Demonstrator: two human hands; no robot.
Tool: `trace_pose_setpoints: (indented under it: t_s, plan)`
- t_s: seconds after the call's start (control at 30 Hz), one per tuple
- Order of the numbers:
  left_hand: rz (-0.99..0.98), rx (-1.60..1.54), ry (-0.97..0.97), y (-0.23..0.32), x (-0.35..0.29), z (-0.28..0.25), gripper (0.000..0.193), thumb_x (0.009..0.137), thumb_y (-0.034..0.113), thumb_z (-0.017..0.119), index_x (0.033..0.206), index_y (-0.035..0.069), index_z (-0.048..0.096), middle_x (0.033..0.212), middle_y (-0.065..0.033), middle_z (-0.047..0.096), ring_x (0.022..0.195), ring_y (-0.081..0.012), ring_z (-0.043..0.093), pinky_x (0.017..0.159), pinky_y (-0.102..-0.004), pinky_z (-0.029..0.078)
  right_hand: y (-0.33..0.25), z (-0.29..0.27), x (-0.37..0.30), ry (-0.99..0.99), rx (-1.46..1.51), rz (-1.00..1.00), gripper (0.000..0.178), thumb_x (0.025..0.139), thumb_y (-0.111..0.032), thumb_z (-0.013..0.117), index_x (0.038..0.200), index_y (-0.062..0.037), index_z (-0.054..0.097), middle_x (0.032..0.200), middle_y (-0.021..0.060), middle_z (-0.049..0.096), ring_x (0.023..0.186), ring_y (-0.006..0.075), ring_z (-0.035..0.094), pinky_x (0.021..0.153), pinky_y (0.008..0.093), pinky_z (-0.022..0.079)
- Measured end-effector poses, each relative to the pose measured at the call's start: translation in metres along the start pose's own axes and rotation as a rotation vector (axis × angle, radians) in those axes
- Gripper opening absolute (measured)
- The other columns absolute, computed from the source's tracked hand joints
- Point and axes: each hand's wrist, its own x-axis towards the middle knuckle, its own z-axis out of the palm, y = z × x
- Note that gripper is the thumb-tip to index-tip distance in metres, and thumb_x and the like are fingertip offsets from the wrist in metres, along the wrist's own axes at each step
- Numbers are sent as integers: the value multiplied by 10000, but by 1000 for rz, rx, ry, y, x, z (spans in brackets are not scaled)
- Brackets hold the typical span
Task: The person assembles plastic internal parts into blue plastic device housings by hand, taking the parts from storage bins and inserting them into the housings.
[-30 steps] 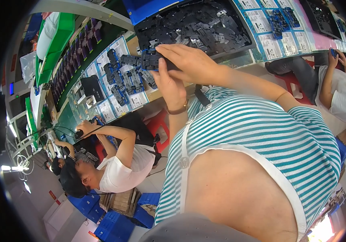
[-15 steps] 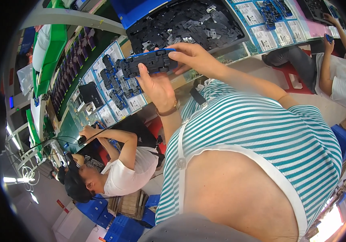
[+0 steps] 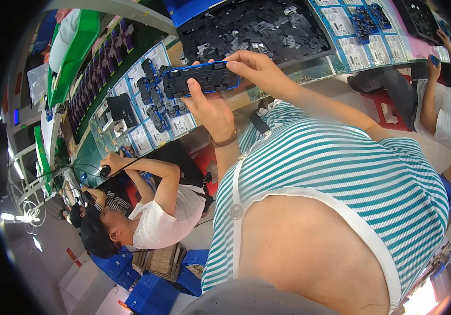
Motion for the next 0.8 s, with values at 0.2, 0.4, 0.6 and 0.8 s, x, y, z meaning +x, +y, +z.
trace_pose_setpoints:
  t_s: [0.2, 0.4, 0.6, 0.8]
  plan:
    - [19, 7, 63, 7, 2, -25, 463, 960, 189, 493, 1361, 96, 281, 1248, -183, 471, 1081, -325, 558, 930, -442, 477, 21, 15, 8, -54, -85, -56, 262, 953, -240, 539, 1082, -17, 585, 846, -8, 597, 700, 36, 540, 615, 202, 477]
    - [29, -37, 96, 24, 5, -42, 482, 961, 180, 494, 1373, 106, 257, 1240, -174, 473, 1074, -314, 561, 937, -434, 471, 19, 40, 12, -102, -164, -128, 234, 954, -200, 532, 1073, 0, 559, 881, 23, 616, 725, 52, 569, 628, 227, 519]
    - [39, -15, 98, 38, 9, -54, 478, 963, 178, 492, 1373, 107, 256, 1247, -169, 469, 1084, -311, 555, 935, -437, 474, 17, 60, 17, -105, 30, 19, 286, 951, -206, 537, 1164, -15, 534, 980, 48, 612, 832, 69, 578, 676, 236, 534]
    - [69, -52, 80, 48, 13, -61, 475, 963, 163, 480, 1370, 95, 244, 1245, -172, 464, 1090, -314, 554, 929, -424, 486, 14, 74, 20, -160, -1, 87, 300, 949, -242, 531, 1169, -41, 568, 1024, 13, 611, 904, 60, 569, 725, 221, 501]
